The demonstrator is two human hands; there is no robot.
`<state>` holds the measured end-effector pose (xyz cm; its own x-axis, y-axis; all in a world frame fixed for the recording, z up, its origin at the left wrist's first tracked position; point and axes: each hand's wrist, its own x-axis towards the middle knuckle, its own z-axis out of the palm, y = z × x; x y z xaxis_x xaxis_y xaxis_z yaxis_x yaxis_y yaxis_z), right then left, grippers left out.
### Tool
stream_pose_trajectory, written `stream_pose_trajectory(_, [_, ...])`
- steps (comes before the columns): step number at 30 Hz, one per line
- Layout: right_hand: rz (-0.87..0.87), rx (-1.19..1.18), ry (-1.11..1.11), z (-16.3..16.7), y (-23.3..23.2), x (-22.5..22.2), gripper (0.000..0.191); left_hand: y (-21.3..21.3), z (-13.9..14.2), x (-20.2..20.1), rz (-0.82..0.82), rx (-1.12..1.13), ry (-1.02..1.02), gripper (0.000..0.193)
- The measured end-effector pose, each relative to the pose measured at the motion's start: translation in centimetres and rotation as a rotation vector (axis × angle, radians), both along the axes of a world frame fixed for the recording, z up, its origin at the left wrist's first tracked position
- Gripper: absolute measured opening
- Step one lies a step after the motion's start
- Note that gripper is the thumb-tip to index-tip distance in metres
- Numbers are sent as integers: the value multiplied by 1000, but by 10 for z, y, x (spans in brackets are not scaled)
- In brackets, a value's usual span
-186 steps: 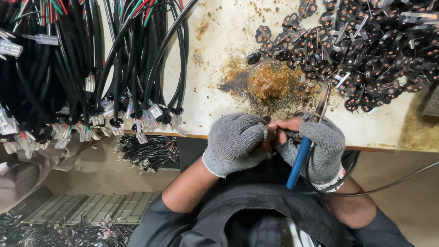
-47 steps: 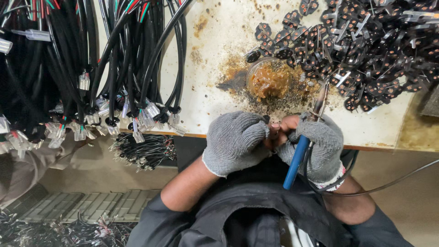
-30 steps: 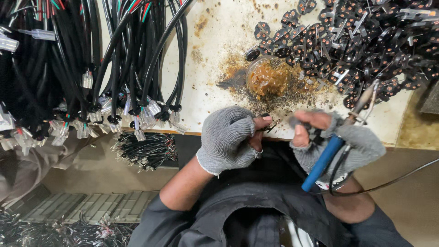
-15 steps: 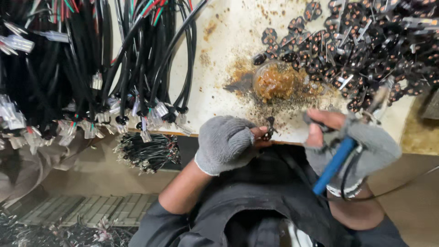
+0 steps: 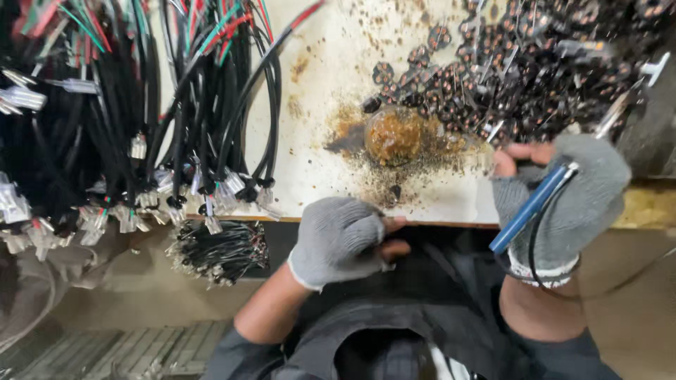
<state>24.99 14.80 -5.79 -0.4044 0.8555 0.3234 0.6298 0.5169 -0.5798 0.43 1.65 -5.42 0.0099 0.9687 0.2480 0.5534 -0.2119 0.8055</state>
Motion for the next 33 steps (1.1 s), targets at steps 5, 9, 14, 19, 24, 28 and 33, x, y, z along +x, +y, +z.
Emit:
stream_pose_trajectory(5, [-38, -310, 26, 0, -11, -7, 14, -1, -22, 9, 25, 29, 7, 31])
stream_pose_trajectory(9, [235, -301, -115, 12, -12, -22, 16, -6, -26, 7, -8, -13, 103, 33])
stream_pose_trajectory(14, [363, -270, 1, 22, -2, -34, 20, -4, -29, 12, -16, -10, 145, 32])
stream_pose_trajectory(19, [410, -247, 25, 16, -9, -41, 18, -2, -25, 11, -36, -54, 121, 33])
stream_pose_trajectory(24, [367, -114, -71, 16, -10, -44, 16, 1, -21, 10, -51, -42, 152, 30])
stream_pose_trajectory(28, [372, -246, -49, 21, -5, -45, 22, -4, -29, 12, -58, -38, 181, 27])
stream_pose_trajectory(33, [487, -74, -210, 27, -4, -52, 23, -4, -33, 12, -67, -35, 174, 26])
